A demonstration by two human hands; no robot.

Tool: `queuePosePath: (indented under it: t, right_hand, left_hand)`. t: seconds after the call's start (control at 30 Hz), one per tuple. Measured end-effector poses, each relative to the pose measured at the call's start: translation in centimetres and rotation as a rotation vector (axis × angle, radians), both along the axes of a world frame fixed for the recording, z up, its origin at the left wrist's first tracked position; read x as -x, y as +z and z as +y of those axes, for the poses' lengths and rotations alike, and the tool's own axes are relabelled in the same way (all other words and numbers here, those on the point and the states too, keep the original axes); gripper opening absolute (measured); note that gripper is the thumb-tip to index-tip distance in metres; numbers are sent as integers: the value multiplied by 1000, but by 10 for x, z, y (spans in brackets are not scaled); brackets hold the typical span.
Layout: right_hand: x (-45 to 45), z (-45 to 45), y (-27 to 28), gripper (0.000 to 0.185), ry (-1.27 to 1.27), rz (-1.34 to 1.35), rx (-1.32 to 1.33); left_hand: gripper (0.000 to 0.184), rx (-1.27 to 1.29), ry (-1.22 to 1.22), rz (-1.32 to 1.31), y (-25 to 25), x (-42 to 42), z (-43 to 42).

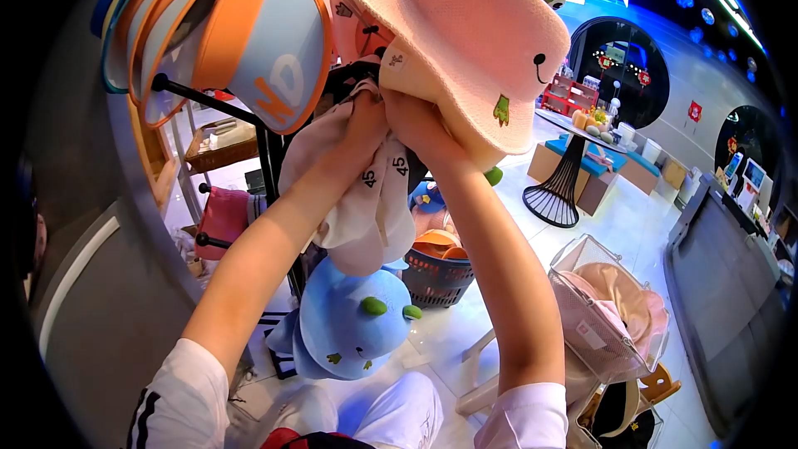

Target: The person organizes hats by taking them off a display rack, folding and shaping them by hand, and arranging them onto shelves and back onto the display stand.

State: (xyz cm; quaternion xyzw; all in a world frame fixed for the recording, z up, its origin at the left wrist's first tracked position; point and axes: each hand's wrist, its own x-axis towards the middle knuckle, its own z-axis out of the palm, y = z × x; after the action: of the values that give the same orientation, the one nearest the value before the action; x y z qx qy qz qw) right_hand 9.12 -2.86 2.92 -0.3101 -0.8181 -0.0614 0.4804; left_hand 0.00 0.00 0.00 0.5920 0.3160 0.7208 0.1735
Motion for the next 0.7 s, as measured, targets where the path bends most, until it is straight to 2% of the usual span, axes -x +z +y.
queuePosePath:
  t: [0.07,0.27,0.37,0.57,0.7]
  right_hand:
    - [-2,-1,1,45,-18,36,60]
    - [-4,15,2,44,33,53,31]
    - [-3,-3,7,44,133,148,143]
    - [-2,16,7,43,52,227,-96]
    - [-4,6,13,43,-16,216,-62]
  left_hand:
    - [33,-86,75,66,0,0,2]
    - [32,-43,115,111,10,-3,-11]
    - [24,-129,176,150,18,-3,-18]
    - [24,-216,256,182,43,1,-20]
    - [24,-163,320,164,41,0,-11]
